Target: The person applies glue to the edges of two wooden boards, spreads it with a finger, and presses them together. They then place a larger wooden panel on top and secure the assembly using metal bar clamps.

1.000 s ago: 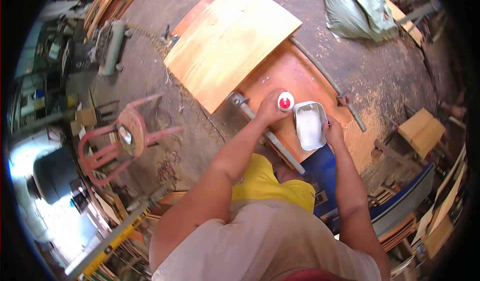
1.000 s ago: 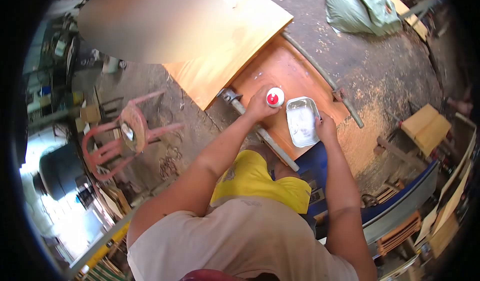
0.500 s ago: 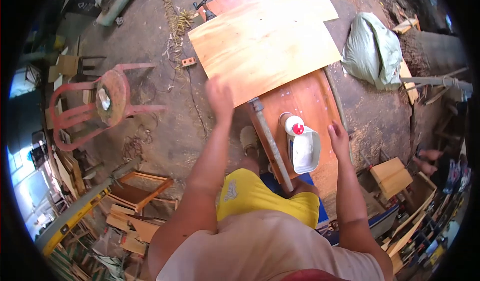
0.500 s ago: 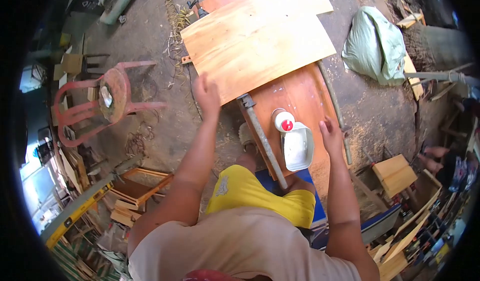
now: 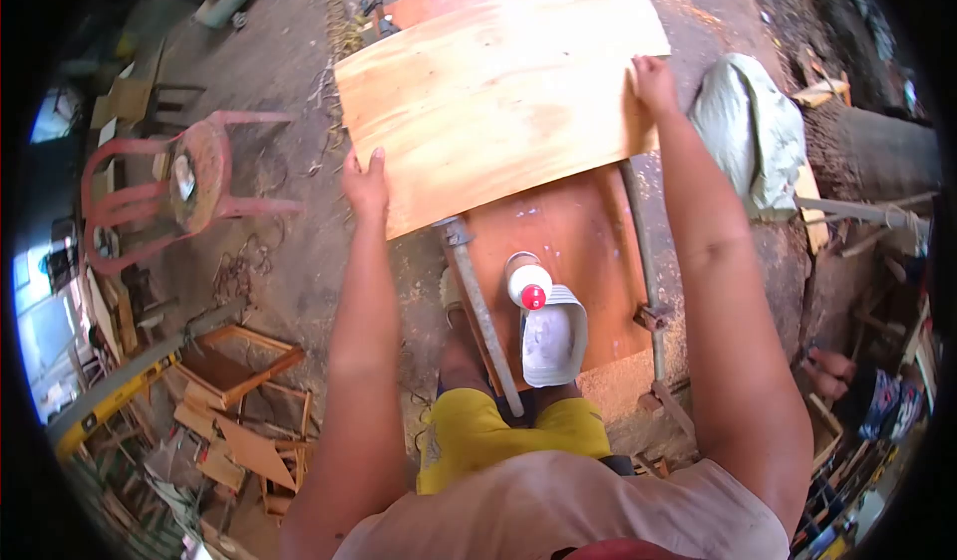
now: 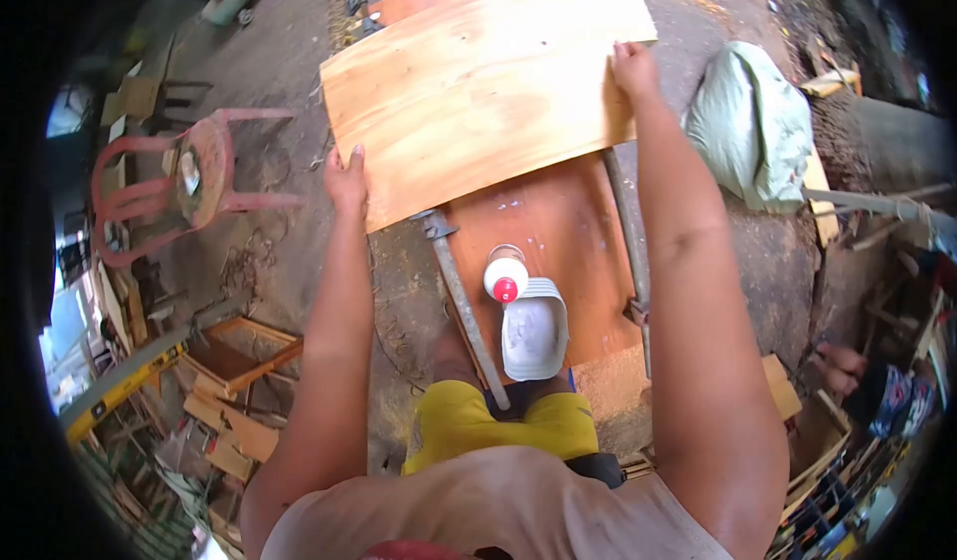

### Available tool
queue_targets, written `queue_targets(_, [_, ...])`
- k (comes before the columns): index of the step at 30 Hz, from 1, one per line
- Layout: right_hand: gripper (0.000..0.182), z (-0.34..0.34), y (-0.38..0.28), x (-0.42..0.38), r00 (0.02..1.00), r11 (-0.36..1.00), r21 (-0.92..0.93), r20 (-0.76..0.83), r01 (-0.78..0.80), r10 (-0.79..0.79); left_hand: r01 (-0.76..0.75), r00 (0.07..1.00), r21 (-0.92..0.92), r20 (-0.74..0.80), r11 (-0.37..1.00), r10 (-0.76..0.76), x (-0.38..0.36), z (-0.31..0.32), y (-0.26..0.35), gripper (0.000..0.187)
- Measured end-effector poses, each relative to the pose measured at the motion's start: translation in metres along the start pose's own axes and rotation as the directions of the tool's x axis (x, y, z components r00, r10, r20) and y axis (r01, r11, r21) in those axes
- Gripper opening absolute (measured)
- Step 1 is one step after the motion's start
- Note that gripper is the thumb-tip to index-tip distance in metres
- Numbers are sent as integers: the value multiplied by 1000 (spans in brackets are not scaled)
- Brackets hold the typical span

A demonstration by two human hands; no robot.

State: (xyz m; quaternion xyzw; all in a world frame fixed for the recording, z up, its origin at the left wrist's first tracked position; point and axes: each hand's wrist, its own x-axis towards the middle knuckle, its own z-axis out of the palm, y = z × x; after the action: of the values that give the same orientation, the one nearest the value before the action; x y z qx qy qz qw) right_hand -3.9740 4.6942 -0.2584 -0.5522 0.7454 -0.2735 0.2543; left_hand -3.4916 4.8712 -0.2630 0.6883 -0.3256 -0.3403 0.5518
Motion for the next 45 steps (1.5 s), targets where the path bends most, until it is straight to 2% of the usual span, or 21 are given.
queue_targets(2, [40, 12, 11, 22, 969, 989, 41, -197, -142, 147, -1, 999, 13, 33, 1000, 0, 3, -6, -8, 38])
queue_targets(4, [43, 18, 27, 30, 940, 954, 276, -279, -119, 198, 7, 1000, 22, 16, 1000, -7, -2, -8, -2, 38])
queue_targets(6, [51, 29, 70, 62, 900, 930, 333, -341, -157, 274, 5, 1000, 8, 26, 1000, -5, 0, -4, -1, 38])
queue_targets(10, [55, 12, 43, 65, 882, 895, 417, -345, -162, 320, -56, 998, 60, 38, 997, 54, 3, -8, -7, 35])
queue_targets(12, [49, 0, 24, 54, 923, 852, 480, -193, -207, 332, -85, 996, 78, 43, 993, 82, 5, -9, -10, 35])
queue_targets(13, [49, 5, 27, 53, 916, 855, 471, -205, -217, 345, -81, 997, 146, 14, 986, 79, 6, -11, -15, 36])
queue_targets(14, [45, 9, 34, 60, 927, 884, 421, -205, -205, 313, -77, 997, 205, -9, 976, 80, 7, -9, -15, 38])
queue_targets(17, [38, -3, 25, 48, 932, 927, 354, -277, -125, 232, 10, 999, 63, 49, 998, -13, 0, -6, -1, 36])
queue_targets(19, [36, -9, 10, 39, 937, 929, 332, -244, -163, 251, -10, 998, 71, 65, 997, 5, 0, -8, -4, 36])
queue_targets(21, [36, -5, 16, 42, 944, 911, 403, -259, -87, 204, -41, 997, 92, 67, 995, 34, 1, -5, -3, 36])
queue_targets(26, [47, -18, 22, 37, 957, 932, 347, -220, -106, 191, -41, 999, 133, 42, 990, 35, 1, -6, -4, 37])
queue_targets(28, [58, -40, 14, 20, 952, 892, 334, 66, -304, 300, -45, 996, 162, 80, 986, 33, 2, -9, -3, 41])
queue_targets(30, [70, -39, 32, -11, 998, 935, 349, 46, -54, 41, -57, 995, 145, 92, 988, 44, 1, -9, -5, 41])
queue_targets(31, [73, -46, 36, -34, 994, 946, 322, 111, -41, 5, -64, 995, 130, 88, 989, 53, 2, -10, -5, 41])
queue_targets(32, [67, -54, 41, -59, 992, 969, 239, 95, 62, -87, -127, 983, 245, 162, 961, 88, -3, -17, -2, 51])
queue_targets(34, [60, -54, 94, -106, 969, 950, 281, 159, 140, -190, -88, 995, 465, 3, 881, 98, -35, -35, -15, 62])
queue_targets(37, [53, -70, 194, -206, 906, 967, 213, 421, -140, 39, -80, 997, 365, 8, 928, 83, -154, -70, 19, 70])
queue_targets(38, [50, -76, 233, -242, 899, 970, 210, 438, -119, 15, -10, 999, 355, -28, 935, 21, -199, -81, 24, 67])
queue_targets(39, [47, -96, 237, -276, 871, 963, 128, 467, -239, 154, 71, 996, 399, -72, 914, -46, -245, -81, 41, 66])
queue_targets(41, [48, -124, 260, -329, 851, 976, -41, 483, -213, 206, 106, 993, 438, -100, 893, -69, -321, -108, 27, 60])
queue_targets(45, [52, -155, 273, -393, 807, 949, -66, 510, -309, 299, 141, 990, 434, -66, 890, -125, -403, -68, 53, 49])
